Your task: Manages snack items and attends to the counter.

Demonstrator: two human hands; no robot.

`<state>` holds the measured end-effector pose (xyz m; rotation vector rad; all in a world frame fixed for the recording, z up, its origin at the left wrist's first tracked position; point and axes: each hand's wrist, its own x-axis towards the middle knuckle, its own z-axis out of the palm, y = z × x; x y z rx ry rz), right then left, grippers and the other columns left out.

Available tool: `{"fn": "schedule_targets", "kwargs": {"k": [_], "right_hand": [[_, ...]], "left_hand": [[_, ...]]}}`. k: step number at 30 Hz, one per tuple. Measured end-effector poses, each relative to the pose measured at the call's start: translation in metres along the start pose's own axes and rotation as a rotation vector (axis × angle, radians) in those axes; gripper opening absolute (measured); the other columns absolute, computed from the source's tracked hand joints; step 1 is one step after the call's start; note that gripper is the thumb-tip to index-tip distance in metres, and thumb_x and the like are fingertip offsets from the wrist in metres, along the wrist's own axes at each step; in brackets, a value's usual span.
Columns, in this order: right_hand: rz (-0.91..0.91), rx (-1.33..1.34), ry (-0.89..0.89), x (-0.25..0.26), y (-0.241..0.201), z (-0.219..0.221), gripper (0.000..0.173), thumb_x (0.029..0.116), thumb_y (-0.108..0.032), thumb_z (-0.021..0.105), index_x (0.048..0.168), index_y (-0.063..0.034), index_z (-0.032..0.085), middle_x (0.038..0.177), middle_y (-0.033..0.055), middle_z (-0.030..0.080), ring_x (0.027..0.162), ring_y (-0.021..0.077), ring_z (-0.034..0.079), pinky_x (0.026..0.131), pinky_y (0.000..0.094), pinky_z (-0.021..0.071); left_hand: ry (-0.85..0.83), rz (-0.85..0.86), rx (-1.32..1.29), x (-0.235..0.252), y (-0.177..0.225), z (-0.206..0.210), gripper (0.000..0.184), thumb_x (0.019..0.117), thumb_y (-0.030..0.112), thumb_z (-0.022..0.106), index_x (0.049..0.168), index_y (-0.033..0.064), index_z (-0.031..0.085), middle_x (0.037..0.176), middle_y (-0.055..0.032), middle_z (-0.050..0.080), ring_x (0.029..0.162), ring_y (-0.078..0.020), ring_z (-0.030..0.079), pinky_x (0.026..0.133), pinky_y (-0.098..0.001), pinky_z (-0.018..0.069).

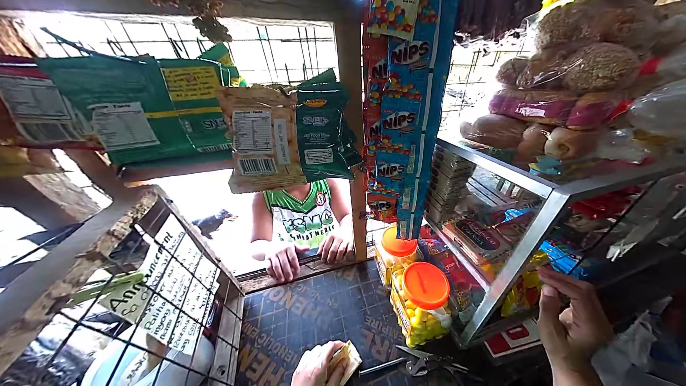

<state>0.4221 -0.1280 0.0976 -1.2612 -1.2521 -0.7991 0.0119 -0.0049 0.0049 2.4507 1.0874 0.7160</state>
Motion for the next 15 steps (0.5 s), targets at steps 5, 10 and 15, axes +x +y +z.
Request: {"fn": "schedule_targets", "kwargs": {"k": [5,10,15], "right_hand": [[-0.014,0.003,-0.010,0.0006,0.0001,-0.0009,0.028,0.1071,-0.027,0.049,0.110,-0.0044,0.064,0.113,0.0045,0.068,0.118,0.0049,0.060,0.102,0.0188,0.0454],[-0.018,-0.013,-0.007,0.0010,0.0005,-0.0016,0.030,0.1069,-0.027,0.048,0.106,-0.0010,0.064,0.110,0.0095,0.069,0.115,0.0082,0.061,0.101,0.0203,0.0464],[-0.043,-0.024,-0.009,0.0076,0.0014,-0.0010,0.028,0.1071,-0.026,0.048,0.107,-0.0025,0.064,0.111,0.0086,0.069,0.116,0.0085,0.061,0.101,0.0204,0.0465]], "left_hand": [[0.018,0.013,0.002,-0.0005,-0.0015,0.0011,0.027,0.0911,0.019,0.069,0.111,0.0030,0.075,0.094,-0.0147,0.075,0.087,-0.0360,0.072,0.079,-0.0552,0.0555],[0.013,0.022,-0.009,0.0003,-0.0029,0.0015,0.026,0.0921,0.019,0.068,0.111,0.0033,0.075,0.094,-0.0143,0.075,0.086,-0.0359,0.072,0.079,-0.0561,0.0550],[0.002,-0.008,-0.001,-0.0014,-0.0026,-0.0002,0.027,0.0922,0.020,0.068,0.112,0.0030,0.075,0.093,-0.0153,0.075,0.087,-0.0369,0.072,0.079,-0.0567,0.0548]]}}
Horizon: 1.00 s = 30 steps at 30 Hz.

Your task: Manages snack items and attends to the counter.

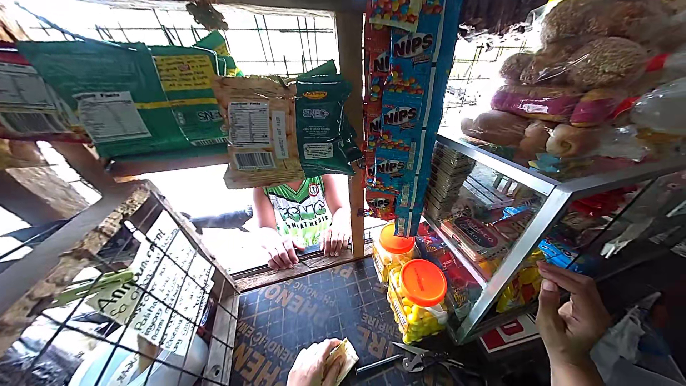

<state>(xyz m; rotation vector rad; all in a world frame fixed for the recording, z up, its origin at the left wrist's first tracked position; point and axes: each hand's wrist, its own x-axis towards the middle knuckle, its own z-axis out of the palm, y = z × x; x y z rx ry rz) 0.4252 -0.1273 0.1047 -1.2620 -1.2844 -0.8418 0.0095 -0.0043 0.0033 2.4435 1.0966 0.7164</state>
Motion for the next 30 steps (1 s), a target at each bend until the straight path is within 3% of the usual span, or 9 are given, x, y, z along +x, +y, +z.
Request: {"fn": "schedule_targets", "kwargs": {"k": [3,7,10,13,16,20,24,27,30], "right_hand": [[0.007,-0.023,0.022,0.020,0.004,-0.001,0.029,0.1073,-0.027,0.050,0.112,-0.0024,0.066,0.115,0.0108,0.069,0.116,0.0117,0.062,0.100,0.0242,0.0489],[0.103,-0.025,-0.048,0.070,0.007,0.008,0.037,0.1041,-0.022,0.052,0.118,0.0073,0.068,0.126,0.0261,0.065,0.118,0.0223,0.063,0.097,0.0300,0.0529],[0.224,-0.083,-0.233,0.106,-0.002,0.021,0.040,0.0980,-0.023,0.055,0.118,0.0102,0.066,0.120,0.0301,0.063,0.113,0.0332,0.063,0.095,0.0434,0.0526],[0.274,-0.071,-0.376,0.132,-0.004,0.040,0.045,0.0949,-0.018,0.066,0.129,0.0105,0.060,0.127,0.0317,0.062,0.124,0.0413,0.059,0.105,0.0561,0.0458],[0.246,-0.142,-0.337,0.135,0.024,0.073,0.058,0.0937,-0.026,0.071,0.141,0.0040,0.053,0.137,0.0297,0.058,0.132,0.0415,0.054,0.109,0.0585,0.0411],[0.574,-0.196,-0.348,0.131,0.047,0.090,0.053,0.0967,-0.018,0.067,0.140,0.0075,0.052,0.138,0.0315,0.055,0.133,0.0398,0.051,0.111,0.0527,0.0401],[0.454,-0.200,-0.275,0.143,0.025,0.068,0.052,0.0989,-0.019,0.064,0.140,0.0093,0.052,0.136,0.0341,0.056,0.131,0.0431,0.053,0.110,0.0546,0.0408],[0.388,-0.080,-0.215,0.148,0.016,0.059,0.045,0.1005,-0.016,0.063,0.139,0.0052,0.054,0.134,0.0289,0.058,0.123,0.0349,0.059,0.106,0.0475,0.0477],[0.378,-0.102,-0.214,0.146,0.018,0.059,0.043,0.0991,-0.014,0.064,0.136,0.0058,0.056,0.130,0.0291,0.060,0.117,0.0349,0.063,0.102,0.0494,0.0498]], "left_hand": [[-0.039,-0.011,-0.028,0.003,0.005,-0.003,0.027,0.0934,0.017,0.068,0.112,-0.0007,0.074,0.096,-0.0194,0.075,0.090,-0.0415,0.072,0.082,-0.0606,0.0537],[-0.120,-0.027,-0.045,0.006,0.003,-0.007,0.030,0.0976,0.018,0.065,0.118,-0.0025,0.071,0.104,-0.0230,0.073,0.097,-0.0443,0.070,0.088,-0.0621,0.0514],[-0.107,-0.030,-0.031,0.005,0.004,-0.006,0.029,0.0959,0.018,0.067,0.117,-0.0019,0.072,0.101,-0.0224,0.074,0.094,-0.0437,0.071,0.086,-0.0614,0.0525],[-0.081,-0.021,-0.023,0.004,0.003,-0.005,0.028,0.0943,0.017,0.068,0.116,-0.0007,0.073,0.099,-0.0202,0.074,0.093,-0.0423,0.071,0.085,-0.0607,0.0532],[-0.061,-0.018,-0.021,0.002,0.003,-0.003,0.029,0.0935,0.018,0.068,0.115,-0.0003,0.074,0.100,-0.0188,0.075,0.094,-0.0411,0.071,0.085,-0.0596,0.0535],[-0.065,-0.018,-0.029,0.001,0.002,-0.004,0.029,0.0929,0.016,0.068,0.116,0.0001,0.073,0.102,-0.0191,0.075,0.095,-0.0411,0.071,0.086,-0.0593,0.0532],[-0.065,0.001,-0.037,0.001,0.002,-0.003,0.029,0.0928,0.015,0.069,0.116,-0.0012,0.073,0.102,-0.0191,0.075,0.096,-0.0408,0.071,0.086,-0.0592,0.0535],[-0.070,0.003,-0.031,0.001,0.002,-0.004,0.028,0.0931,0.015,0.068,0.116,-0.0011,0.073,0.103,-0.0195,0.074,0.096,-0.0413,0.071,0.086,-0.0594,0.0532],[-0.067,0.005,-0.025,0.001,0.003,-0.003,0.029,0.0930,0.016,0.068,0.116,-0.0008,0.073,0.103,-0.0190,0.075,0.096,-0.0412,0.071,0.085,-0.0596,0.0533]]}}
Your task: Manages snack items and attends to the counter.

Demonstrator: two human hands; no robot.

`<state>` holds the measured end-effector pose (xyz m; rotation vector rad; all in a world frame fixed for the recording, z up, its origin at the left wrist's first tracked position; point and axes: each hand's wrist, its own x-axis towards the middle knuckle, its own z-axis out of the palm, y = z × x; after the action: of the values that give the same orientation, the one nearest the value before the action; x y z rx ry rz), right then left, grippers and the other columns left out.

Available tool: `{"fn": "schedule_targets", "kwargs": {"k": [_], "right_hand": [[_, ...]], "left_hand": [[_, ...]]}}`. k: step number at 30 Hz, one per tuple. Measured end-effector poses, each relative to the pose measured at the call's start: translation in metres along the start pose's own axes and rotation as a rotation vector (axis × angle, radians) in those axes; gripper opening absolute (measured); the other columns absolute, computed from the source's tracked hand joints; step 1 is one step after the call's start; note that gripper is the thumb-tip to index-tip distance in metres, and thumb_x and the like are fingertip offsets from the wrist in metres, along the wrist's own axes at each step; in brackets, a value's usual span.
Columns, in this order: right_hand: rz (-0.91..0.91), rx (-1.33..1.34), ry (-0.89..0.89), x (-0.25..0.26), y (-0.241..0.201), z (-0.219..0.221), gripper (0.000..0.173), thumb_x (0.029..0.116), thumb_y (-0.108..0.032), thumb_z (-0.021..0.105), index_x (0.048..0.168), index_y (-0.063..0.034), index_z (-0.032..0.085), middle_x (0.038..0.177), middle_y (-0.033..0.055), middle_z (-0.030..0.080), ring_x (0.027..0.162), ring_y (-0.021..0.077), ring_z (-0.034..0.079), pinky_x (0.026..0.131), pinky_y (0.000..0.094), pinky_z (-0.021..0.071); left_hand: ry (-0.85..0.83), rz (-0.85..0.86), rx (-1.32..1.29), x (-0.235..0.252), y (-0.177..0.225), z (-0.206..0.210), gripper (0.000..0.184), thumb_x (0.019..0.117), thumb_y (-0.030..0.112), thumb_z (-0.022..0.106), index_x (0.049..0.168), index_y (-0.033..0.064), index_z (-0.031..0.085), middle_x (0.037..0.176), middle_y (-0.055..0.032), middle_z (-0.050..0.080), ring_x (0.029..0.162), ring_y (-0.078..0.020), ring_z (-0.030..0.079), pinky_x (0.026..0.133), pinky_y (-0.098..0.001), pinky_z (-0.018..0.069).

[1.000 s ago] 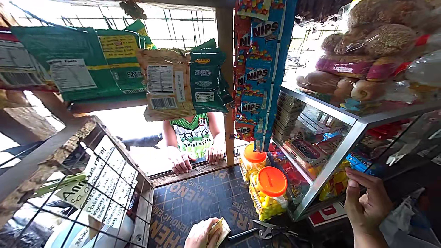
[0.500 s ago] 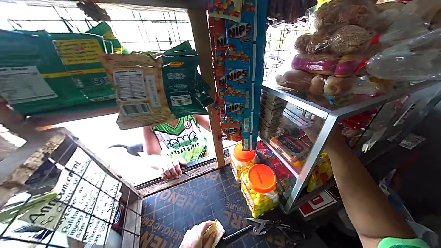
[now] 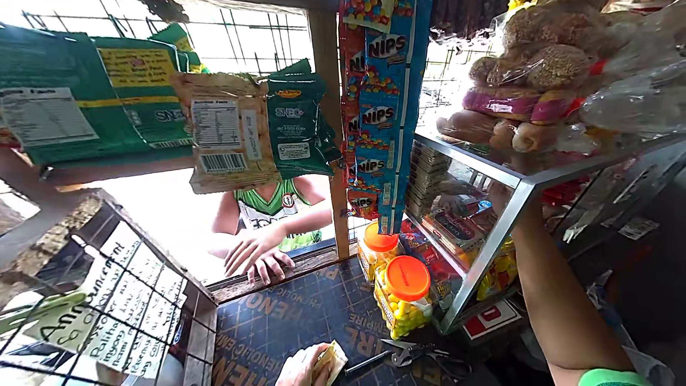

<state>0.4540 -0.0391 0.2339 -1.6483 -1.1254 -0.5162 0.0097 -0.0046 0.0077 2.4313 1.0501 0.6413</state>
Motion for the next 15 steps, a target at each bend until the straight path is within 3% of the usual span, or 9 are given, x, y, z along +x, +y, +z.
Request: {"fn": "schedule_targets", "kwargs": {"k": [4,8,10,15], "right_hand": [[0.176,-0.209,-0.144,-0.002,0.015,0.013,0.062,0.0941,-0.014,0.072,0.145,0.0092,0.045,0.140,0.0354,0.052,0.133,0.0464,0.050,0.111,0.0596,0.0390],[0.182,-0.156,-0.145,-0.009,0.025,0.025,0.068,0.0908,-0.014,0.075,0.145,0.0115,0.043,0.143,0.0353,0.050,0.136,0.0455,0.048,0.113,0.0586,0.0376],[0.178,-0.093,-0.125,-0.009,0.032,0.028,0.076,0.0894,-0.017,0.077,0.149,0.0092,0.039,0.146,0.0333,0.047,0.139,0.0429,0.046,0.114,0.0557,0.0371],[0.174,-0.038,-0.103,-0.011,0.016,0.018,0.073,0.0883,-0.017,0.080,0.148,0.0034,0.043,0.145,0.0289,0.050,0.138,0.0385,0.048,0.113,0.0539,0.0385]], "left_hand": [[0.008,0.003,-0.003,0.000,-0.001,0.000,0.029,0.0927,0.017,0.068,0.116,-0.0006,0.073,0.102,-0.0189,0.074,0.095,-0.0410,0.071,0.084,-0.0592,0.0532],[-0.041,-0.014,-0.025,0.000,0.000,-0.004,0.030,0.0963,0.016,0.066,0.119,-0.0028,0.071,0.104,-0.0225,0.073,0.097,-0.0439,0.069,0.087,-0.0602,0.0516],[-0.008,-0.004,-0.006,0.000,-0.001,-0.001,0.030,0.0934,0.016,0.068,0.117,-0.0018,0.072,0.102,-0.0204,0.074,0.095,-0.0423,0.071,0.085,-0.0597,0.0528],[0.001,-0.010,-0.004,0.000,0.000,0.000,0.029,0.0916,0.015,0.069,0.115,-0.0019,0.073,0.100,-0.0197,0.074,0.094,-0.0416,0.071,0.084,-0.0598,0.0531]]}}
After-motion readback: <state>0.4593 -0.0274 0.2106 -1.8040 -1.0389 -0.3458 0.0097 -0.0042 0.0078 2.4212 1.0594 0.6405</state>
